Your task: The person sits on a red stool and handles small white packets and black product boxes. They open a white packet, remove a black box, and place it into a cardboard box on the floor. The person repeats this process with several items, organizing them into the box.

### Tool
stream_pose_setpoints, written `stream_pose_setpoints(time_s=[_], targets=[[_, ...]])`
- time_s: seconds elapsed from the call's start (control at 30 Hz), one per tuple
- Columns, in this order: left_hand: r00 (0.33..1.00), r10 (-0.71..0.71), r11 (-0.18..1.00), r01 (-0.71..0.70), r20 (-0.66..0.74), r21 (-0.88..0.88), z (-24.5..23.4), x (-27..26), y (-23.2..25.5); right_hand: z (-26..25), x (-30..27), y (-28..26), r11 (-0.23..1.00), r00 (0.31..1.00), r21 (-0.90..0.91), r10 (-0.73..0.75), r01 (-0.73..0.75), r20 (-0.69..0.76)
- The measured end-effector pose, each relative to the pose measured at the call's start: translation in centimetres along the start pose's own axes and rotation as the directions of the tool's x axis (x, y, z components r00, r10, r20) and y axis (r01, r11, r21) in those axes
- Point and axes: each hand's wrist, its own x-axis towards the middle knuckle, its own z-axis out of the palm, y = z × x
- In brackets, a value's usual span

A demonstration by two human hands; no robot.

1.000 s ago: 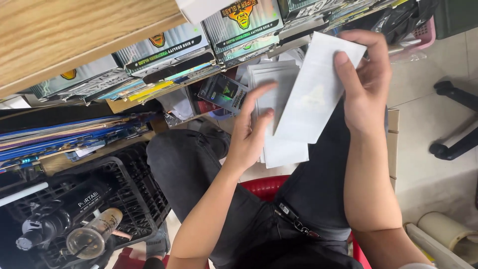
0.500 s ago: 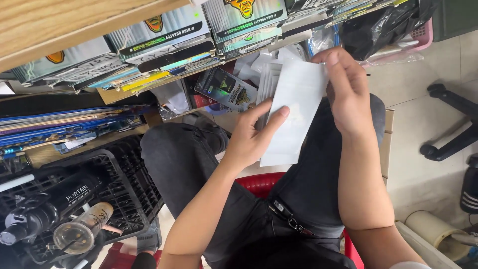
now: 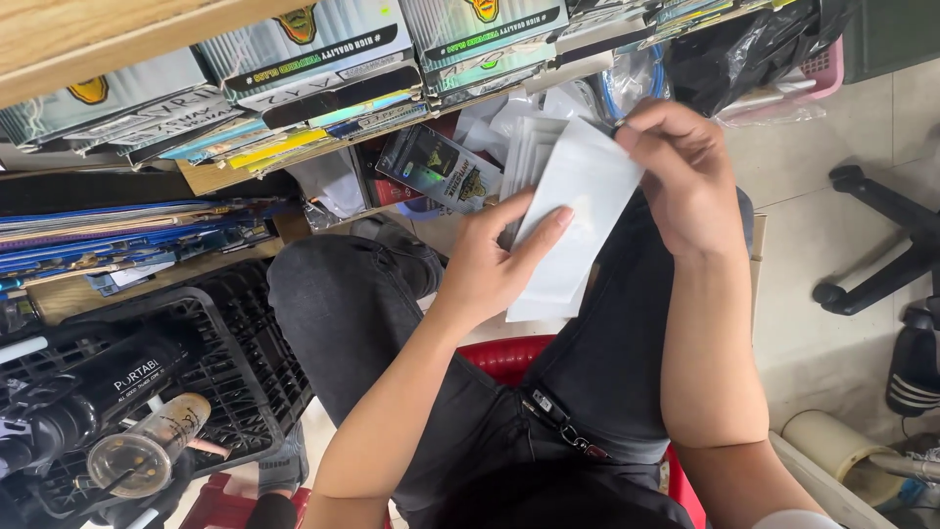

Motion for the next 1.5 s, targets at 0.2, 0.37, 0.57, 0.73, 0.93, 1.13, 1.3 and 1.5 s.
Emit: stream_pose_setpoints(time_s=[0.2, 0.37, 0.57, 0.73, 0.93, 1.13, 1.3, 1.5], targets=[[0.97, -0.096, 0.994, 0.103, 0.222, -0.023, -0.4, 0.2, 0.3, 0.5, 0.5, -2.7, 0.975, 0.931, 0.203, 0.158, -0.093, -0.33], [0.966, -0.217, 0.968, 0.231, 0.144, -0.093, 0.0, 0.2, 0.2, -0.4, -0.2, -2.0, 0.954, 0.962, 0.188, 0.257, -0.235, -0.098], [0.969, -0.145, 0.988, 0.151, 0.199, -0.015, -0.5, 0.2, 0.5, 0.2, 1.1, -2.6, 0.957, 0.917, 0.269, 0.011, 0.106, -0.399], [0.933, -0.307, 0.945, 0.322, 0.185, -0.054, -0.4, 0.3, 0.5, -0.2, 1.5, -4.9, 0.85, 0.794, 0.519, 0.249, 0.096, -0.554], [0.948, -0.309, 0.946, 0.315, 0.077, -0.073, -0.6, 0.4, 0.4, -0.5, 0.7, -2.6, 0.951, 0.94, 0.27, -0.051, 0.148, -0.337], [0.952, -0.278, 0.944, 0.296, 0.131, -0.145, -0.4, -0.1, -0.8, 0.6, 0.1, -2.0, 0.994, 0.986, 0.047, -0.089, 0.097, -0.141], [0.952, -0.266, 0.949, 0.286, 0.149, -0.132, -0.4, -0.2, -1.0, 0.7, -0.3, -2.5, 0.928, 0.953, -0.243, -0.301, 0.282, -0.043], [0.963, -0.252, 0.956, 0.263, 0.095, -0.127, -0.5, -0.2, -1.6, 0.8, -0.4, -3.4, 0.846, 0.952, -0.437, -0.259, 0.304, 0.161]])
